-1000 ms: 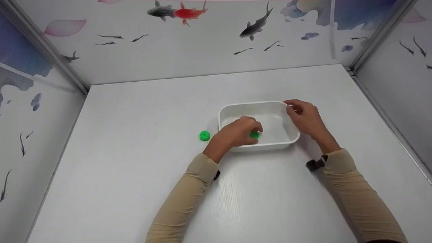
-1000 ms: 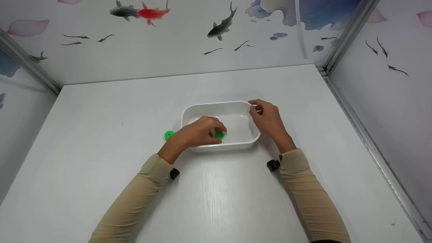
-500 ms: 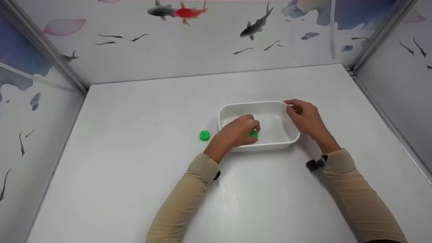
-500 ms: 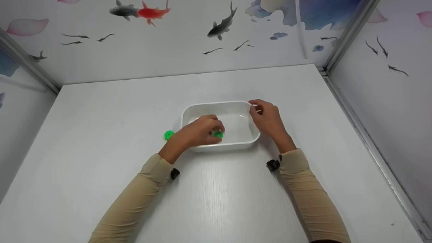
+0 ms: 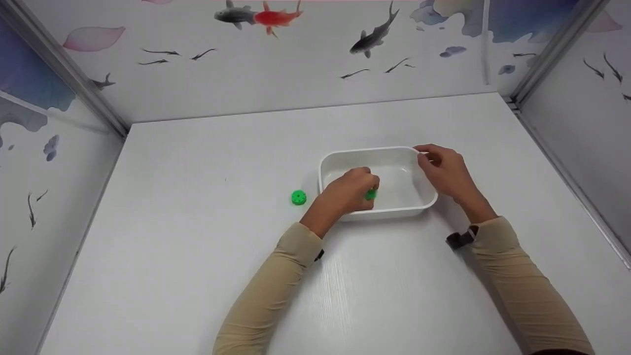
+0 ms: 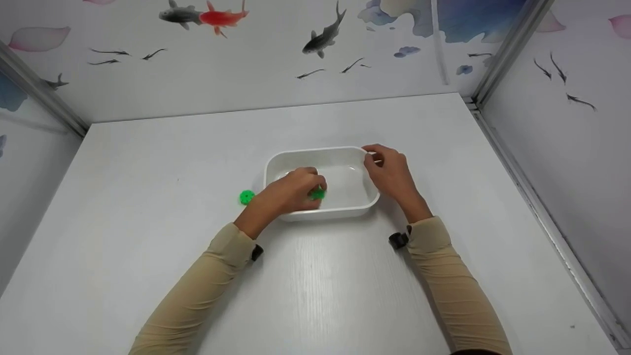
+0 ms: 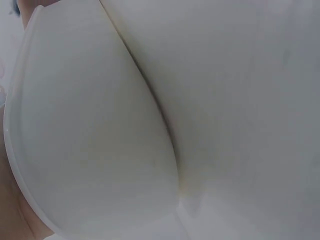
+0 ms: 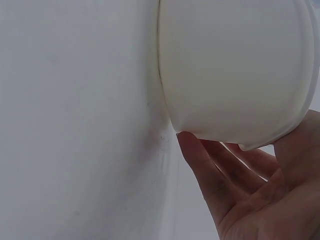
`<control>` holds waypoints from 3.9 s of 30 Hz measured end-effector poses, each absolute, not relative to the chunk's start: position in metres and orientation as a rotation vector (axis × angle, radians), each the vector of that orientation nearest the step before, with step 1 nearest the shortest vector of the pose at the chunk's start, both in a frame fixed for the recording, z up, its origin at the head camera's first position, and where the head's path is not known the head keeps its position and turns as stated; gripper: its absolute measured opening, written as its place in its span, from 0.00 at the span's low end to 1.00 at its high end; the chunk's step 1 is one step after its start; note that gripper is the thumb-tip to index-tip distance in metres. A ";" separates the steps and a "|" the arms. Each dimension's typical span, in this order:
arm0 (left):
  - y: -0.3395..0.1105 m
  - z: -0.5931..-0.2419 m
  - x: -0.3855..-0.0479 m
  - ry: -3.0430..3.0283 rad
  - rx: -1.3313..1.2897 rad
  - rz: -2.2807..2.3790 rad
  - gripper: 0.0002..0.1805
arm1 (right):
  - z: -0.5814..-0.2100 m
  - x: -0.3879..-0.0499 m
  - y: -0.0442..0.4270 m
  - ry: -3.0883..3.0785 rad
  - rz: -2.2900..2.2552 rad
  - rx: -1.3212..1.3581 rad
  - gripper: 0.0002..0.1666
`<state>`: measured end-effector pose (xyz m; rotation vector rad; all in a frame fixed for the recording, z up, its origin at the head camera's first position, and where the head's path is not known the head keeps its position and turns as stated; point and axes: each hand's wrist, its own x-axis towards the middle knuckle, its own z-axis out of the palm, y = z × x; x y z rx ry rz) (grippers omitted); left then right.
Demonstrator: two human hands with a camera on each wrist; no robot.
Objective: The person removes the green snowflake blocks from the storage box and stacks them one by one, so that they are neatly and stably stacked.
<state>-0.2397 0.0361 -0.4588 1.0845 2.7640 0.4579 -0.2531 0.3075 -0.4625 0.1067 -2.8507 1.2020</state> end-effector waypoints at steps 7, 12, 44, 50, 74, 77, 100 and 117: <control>0.035 -0.458 -0.241 2.782 1.106 0.491 0.11 | -0.462 -0.255 0.308 -2.852 1.217 0.118 0.26; 0.035 -0.457 -0.240 2.765 1.103 0.517 0.12 | -0.462 -0.255 0.309 -2.860 1.207 0.115 0.26; 0.050 -0.448 -0.235 2.801 1.059 0.268 0.11 | -0.460 -0.253 0.306 -2.889 1.207 0.091 0.27; 0.049 -0.448 -0.236 2.784 1.048 0.292 0.14 | -0.460 -0.253 0.306 -2.886 1.215 0.085 0.27; 0.059 -0.449 -0.237 2.821 1.135 0.132 0.17 | -0.462 -0.253 0.307 -2.865 1.214 0.117 0.27; 0.059 -0.448 -0.238 2.809 1.144 0.146 0.17 | -0.462 -0.253 0.307 -2.873 1.220 0.103 0.27; 0.017 -0.432 -0.230 2.788 1.208 0.512 0.16 | -0.465 -0.255 0.309 -2.853 1.216 0.133 0.26; -0.034 -0.428 -0.216 2.826 1.293 0.851 0.17 | -0.462 -0.253 0.306 -2.867 1.201 0.114 0.27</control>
